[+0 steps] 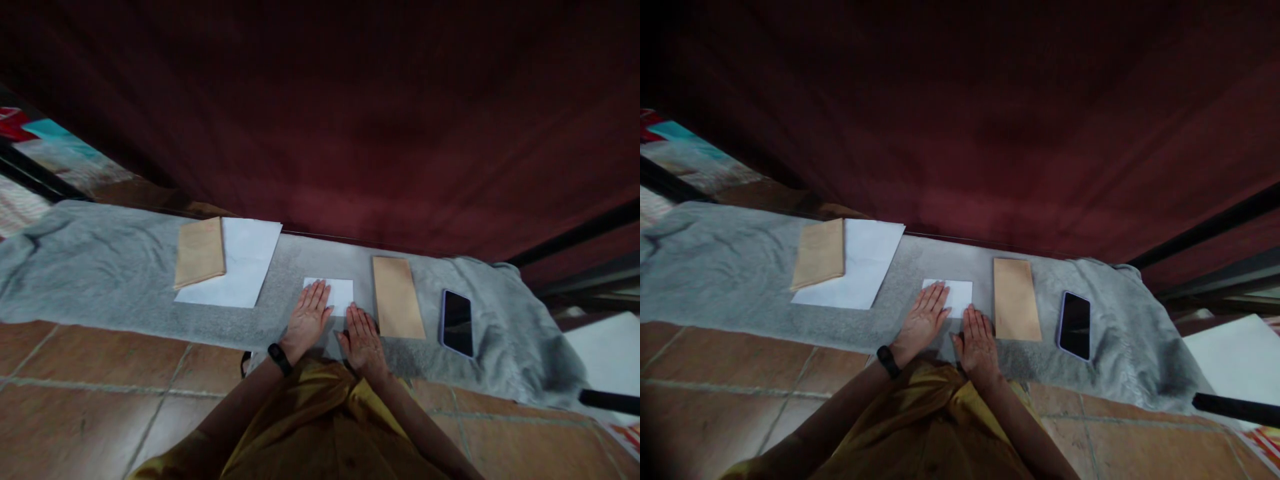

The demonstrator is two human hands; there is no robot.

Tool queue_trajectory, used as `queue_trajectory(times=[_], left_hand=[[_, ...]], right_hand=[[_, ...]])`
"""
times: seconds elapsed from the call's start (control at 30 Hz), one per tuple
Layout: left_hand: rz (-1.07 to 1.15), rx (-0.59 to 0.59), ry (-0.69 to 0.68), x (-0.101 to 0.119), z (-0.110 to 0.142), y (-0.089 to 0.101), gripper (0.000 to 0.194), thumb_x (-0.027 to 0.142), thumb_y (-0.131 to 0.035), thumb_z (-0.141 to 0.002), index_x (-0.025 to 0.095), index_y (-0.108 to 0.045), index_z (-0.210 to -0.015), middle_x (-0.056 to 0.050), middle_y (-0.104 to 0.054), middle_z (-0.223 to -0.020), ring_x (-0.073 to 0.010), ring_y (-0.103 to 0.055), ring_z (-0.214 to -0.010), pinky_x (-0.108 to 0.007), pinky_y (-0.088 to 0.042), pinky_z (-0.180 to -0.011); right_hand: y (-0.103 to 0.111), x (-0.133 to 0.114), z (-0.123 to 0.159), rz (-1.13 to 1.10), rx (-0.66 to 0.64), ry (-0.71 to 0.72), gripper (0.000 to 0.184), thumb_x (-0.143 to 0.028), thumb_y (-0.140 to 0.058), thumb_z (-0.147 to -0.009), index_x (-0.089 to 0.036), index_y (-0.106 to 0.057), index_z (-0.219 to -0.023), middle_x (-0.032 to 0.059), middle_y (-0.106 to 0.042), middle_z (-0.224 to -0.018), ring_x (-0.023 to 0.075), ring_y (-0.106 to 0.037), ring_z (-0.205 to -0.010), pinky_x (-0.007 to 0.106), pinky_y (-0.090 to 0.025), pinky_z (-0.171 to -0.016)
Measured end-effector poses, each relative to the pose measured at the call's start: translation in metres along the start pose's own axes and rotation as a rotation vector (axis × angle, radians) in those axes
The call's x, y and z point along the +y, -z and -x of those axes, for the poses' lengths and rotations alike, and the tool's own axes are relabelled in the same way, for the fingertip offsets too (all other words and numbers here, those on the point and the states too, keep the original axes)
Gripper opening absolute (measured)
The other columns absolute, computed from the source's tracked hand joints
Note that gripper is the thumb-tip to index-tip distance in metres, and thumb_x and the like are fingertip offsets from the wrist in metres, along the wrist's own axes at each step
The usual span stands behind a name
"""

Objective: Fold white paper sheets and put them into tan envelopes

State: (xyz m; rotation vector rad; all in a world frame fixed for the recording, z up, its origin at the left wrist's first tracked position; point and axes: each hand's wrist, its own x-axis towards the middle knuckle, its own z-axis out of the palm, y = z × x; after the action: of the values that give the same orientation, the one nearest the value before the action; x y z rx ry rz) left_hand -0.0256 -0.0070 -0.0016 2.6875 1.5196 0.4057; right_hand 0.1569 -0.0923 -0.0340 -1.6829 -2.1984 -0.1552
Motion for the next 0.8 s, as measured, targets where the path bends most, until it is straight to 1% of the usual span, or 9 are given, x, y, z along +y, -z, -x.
queue_trajectory(times=[0.13,0.2,0.33,0.47,0.53,0.63,0.73,0.8], left_hand=[[0.038,-0.061,-0.142,0.01,0.01,-0.002,0.054,0.037,-0.036,-0.107,0.018,-0.036,-0.157,-0.007,-0.036,-0.165,-0.0231,-0.027,-0.155,-0.046,-0.026,-0.127],[0.038,-0.083,-0.16,0.01,0.016,-0.004,0.056,0.039,-0.037,-0.106,0.018,-0.035,-0.158,-0.008,-0.037,-0.164,-0.023,-0.028,-0.155,-0.046,-0.025,-0.127],[0.019,-0.085,-0.095,0.001,0.026,-0.004,0.063,0.044,-0.039,-0.105,0.013,-0.03,-0.16,-0.013,-0.035,-0.165,-0.0233,-0.027,-0.155,-0.045,-0.027,-0.126],[-0.002,-0.058,-0.008,-0.007,0.03,0.001,0.062,0.042,-0.036,-0.105,0.012,-0.03,-0.16,-0.015,-0.038,-0.163,-0.0251,-0.03,-0.154,-0.048,-0.029,-0.125],[0.002,-0.045,0.014,-0.005,0.026,0.004,0.06,0.038,-0.034,-0.105,0.011,-0.032,-0.158,-0.016,-0.039,-0.162,-0.025,-0.031,-0.153,-0.047,-0.029,-0.125],[0.026,-0.041,-0.012,0.002,0.012,0.004,0.057,0.029,-0.032,-0.104,0.009,-0.034,-0.157,-0.015,-0.038,-0.163,-0.024,-0.029,-0.154,-0.045,-0.028,-0.126],[0.024,-0.07,-0.061,0.008,-0.005,-0.003,0.059,0.017,-0.032,-0.099,0.007,-0.034,-0.157,-0.015,-0.036,-0.164,-0.0243,-0.026,-0.155,-0.047,-0.026,-0.127],[0.006,-0.091,-0.074,0.009,-0.015,-0.009,0.062,0.013,-0.033,-0.096,0.006,-0.034,-0.157,-0.016,-0.035,-0.164,-0.0254,-0.025,-0.155,-0.047,-0.026,-0.126]], right_hand=[[0.002,-0.001,-0.001,-0.02,-0.013,-0.019,0.062,-0.033,-0.037,-0.106,-0.005,-0.026,-0.16,0.0201,-0.042,-0.159,0.0306,-0.038,-0.149,0.049,-0.038,-0.119],[0.003,-0.002,-0.001,-0.036,-0.022,-0.026,0.062,-0.032,-0.037,-0.106,-0.005,-0.026,-0.16,0.0203,-0.042,-0.159,0.0311,-0.038,-0.149,0.05,-0.038,-0.119],[0.006,-0.002,0.002,-0.073,-0.018,-0.041,0.064,-0.034,-0.038,-0.107,-0.006,-0.021,-0.162,0.0207,-0.04,-0.16,0.0316,-0.038,-0.149,0.051,-0.04,-0.118],[0.009,-0.002,0.0,-0.125,-0.032,-0.074,0.063,-0.036,-0.038,-0.107,-0.007,-0.024,-0.161,0.0194,-0.039,-0.161,0.031,-0.037,-0.15,0.051,-0.04,-0.118],[0.011,-0.003,-0.009,-0.153,-0.04,-0.097,0.06,-0.035,-0.037,-0.107,-0.007,-0.028,-0.16,0.019,-0.041,-0.16,0.0296,-0.036,-0.15,0.05,-0.04,-0.119],[0.012,-0.007,-0.032,-0.183,-0.065,-0.113,0.055,-0.032,-0.034,-0.108,-0.007,-0.035,-0.157,0.0175,-0.043,-0.159,0.0266,-0.036,-0.15,0.048,-0.037,-0.121],[0.006,-0.011,-0.059,-0.201,-0.072,-0.094,0.054,-0.032,-0.035,-0.108,-0.007,-0.04,-0.155,0.0154,-0.043,-0.16,0.0246,-0.036,-0.151,0.046,-0.033,-0.124],[0.0,-0.012,-0.073,-0.193,-0.063,-0.099,0.052,-0.033,-0.035,-0.108,-0.008,-0.043,-0.154,0.0151,-0.044,-0.159,0.0242,-0.036,-0.15,0.046,-0.032,-0.124]])
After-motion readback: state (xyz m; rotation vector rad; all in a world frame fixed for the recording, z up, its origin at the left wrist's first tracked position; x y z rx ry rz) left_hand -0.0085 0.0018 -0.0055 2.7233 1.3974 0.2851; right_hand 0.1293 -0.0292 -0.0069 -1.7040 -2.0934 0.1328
